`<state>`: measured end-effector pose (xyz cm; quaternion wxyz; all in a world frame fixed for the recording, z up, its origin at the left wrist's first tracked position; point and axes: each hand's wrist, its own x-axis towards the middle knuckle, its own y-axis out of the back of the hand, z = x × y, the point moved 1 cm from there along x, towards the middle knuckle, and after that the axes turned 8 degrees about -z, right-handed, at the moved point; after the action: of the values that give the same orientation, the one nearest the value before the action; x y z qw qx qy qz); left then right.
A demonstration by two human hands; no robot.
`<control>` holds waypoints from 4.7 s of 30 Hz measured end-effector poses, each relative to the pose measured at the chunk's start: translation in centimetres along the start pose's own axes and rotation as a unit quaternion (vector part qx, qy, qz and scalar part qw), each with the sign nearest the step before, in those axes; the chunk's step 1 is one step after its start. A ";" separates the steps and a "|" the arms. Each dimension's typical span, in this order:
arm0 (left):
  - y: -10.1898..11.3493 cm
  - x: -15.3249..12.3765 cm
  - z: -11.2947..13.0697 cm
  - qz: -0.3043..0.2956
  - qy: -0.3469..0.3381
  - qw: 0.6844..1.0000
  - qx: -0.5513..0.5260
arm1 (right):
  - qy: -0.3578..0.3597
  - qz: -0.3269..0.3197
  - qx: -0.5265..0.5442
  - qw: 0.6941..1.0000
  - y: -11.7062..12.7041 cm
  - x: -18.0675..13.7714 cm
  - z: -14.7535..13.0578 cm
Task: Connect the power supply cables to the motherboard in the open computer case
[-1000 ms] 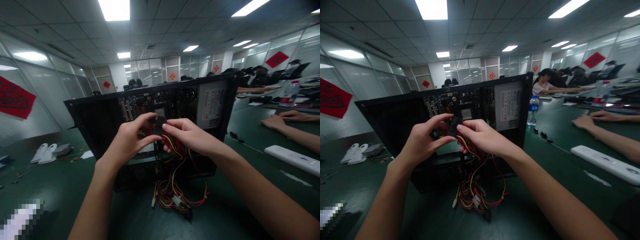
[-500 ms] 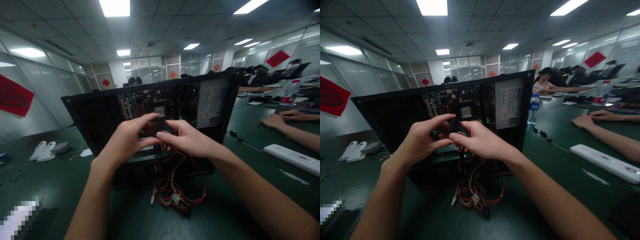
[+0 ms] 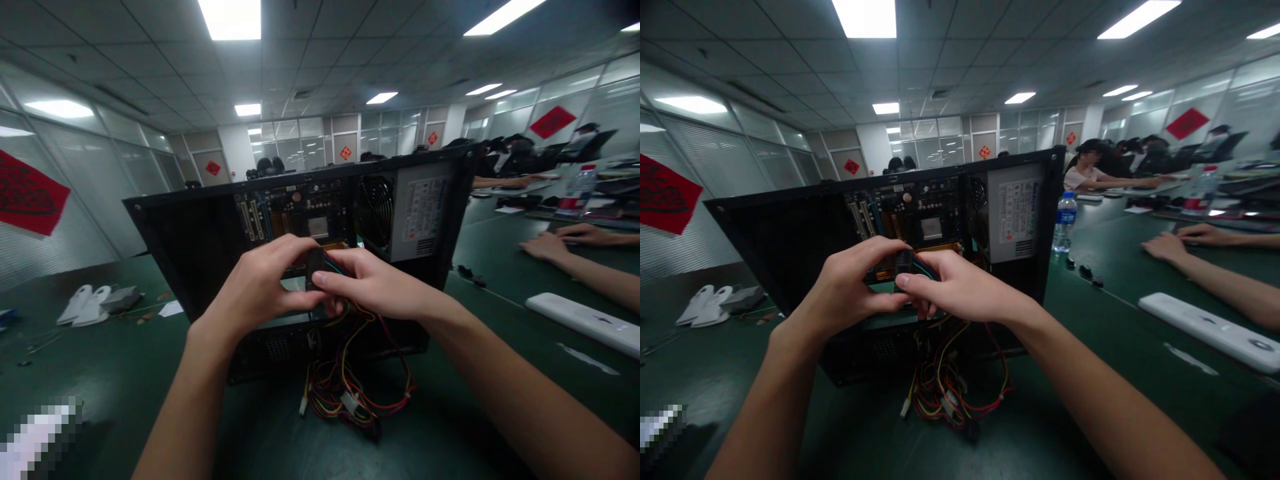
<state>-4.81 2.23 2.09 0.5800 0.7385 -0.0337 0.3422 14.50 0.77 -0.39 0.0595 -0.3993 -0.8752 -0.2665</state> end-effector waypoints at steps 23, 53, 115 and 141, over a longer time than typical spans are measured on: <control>-3.2 -0.3 -3.5 -0.097 0.160 0.954 -0.234 | 0.176 0.122 -0.638 0.739 1.6 1.2 4.9; -11.2 0.6 -4.3 -0.159 0.372 0.911 -0.083 | -0.135 0.028 -0.649 0.748 1.8 3.1 8.3; -11.5 0.2 -4.7 -0.194 0.370 0.907 -0.056 | -0.140 0.081 -0.539 0.826 2.4 3.2 10.0; -11.3 0.0 -4.1 -0.186 0.385 0.903 -0.036 | -0.153 0.044 -0.572 0.804 2.0 4.1 9.8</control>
<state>-1.63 9.48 -6.91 0.6272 0.5208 0.3180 0.4840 14.25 9.59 -6.64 -0.3027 -0.4342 -0.5432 -0.6517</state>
